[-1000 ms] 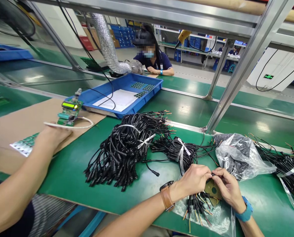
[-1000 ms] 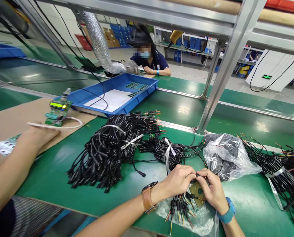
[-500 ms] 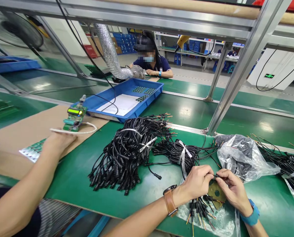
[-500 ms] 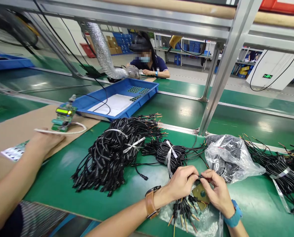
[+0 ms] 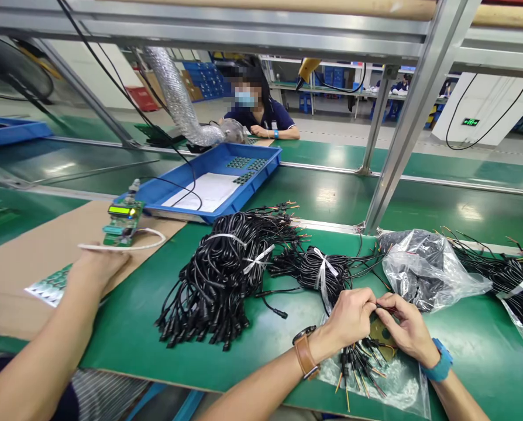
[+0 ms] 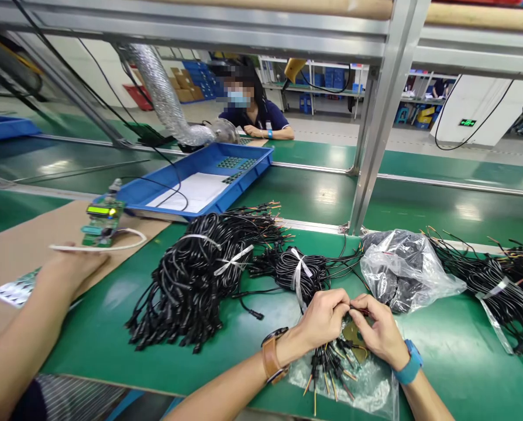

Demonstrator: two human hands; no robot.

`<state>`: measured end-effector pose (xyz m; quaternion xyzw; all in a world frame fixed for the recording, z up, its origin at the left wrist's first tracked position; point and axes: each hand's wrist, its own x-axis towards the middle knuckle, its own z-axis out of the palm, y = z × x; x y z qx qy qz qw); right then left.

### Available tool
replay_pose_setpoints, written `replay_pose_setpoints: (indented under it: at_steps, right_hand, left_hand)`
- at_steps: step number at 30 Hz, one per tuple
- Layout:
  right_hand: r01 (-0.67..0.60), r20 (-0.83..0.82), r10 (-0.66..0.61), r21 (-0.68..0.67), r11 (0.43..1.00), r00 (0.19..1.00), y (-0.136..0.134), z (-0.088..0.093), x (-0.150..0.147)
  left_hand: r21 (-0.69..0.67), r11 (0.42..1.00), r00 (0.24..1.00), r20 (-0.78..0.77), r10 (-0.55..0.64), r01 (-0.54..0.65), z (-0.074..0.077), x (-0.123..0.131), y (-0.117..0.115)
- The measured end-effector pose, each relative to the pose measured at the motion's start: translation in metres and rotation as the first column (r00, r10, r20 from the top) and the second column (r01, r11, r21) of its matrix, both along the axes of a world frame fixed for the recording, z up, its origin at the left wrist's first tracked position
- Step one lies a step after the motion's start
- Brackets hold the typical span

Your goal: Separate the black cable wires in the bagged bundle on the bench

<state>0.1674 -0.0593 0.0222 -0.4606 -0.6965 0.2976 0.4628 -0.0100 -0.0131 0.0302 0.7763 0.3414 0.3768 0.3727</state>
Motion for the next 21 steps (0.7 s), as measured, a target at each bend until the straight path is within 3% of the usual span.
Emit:
replay_pose_setpoints:
  at_steps: [11,21]
  right_hand:
    - [0.087,0.021,-0.088,0.025,0.996,0.996,0.001,0.007,0.002]
    - [0.036,0.032,-0.036,0.011,0.999,0.999,-0.001,0.005,0.002]
  left_hand:
    - [-0.058,0.997,0.999,-0.014,-0.052,0.051,0.013,-0.006,0.005]
    - [-0.045,0.997,0.997,-0.053,-0.06,0.057,0.006,-0.006,0.002]
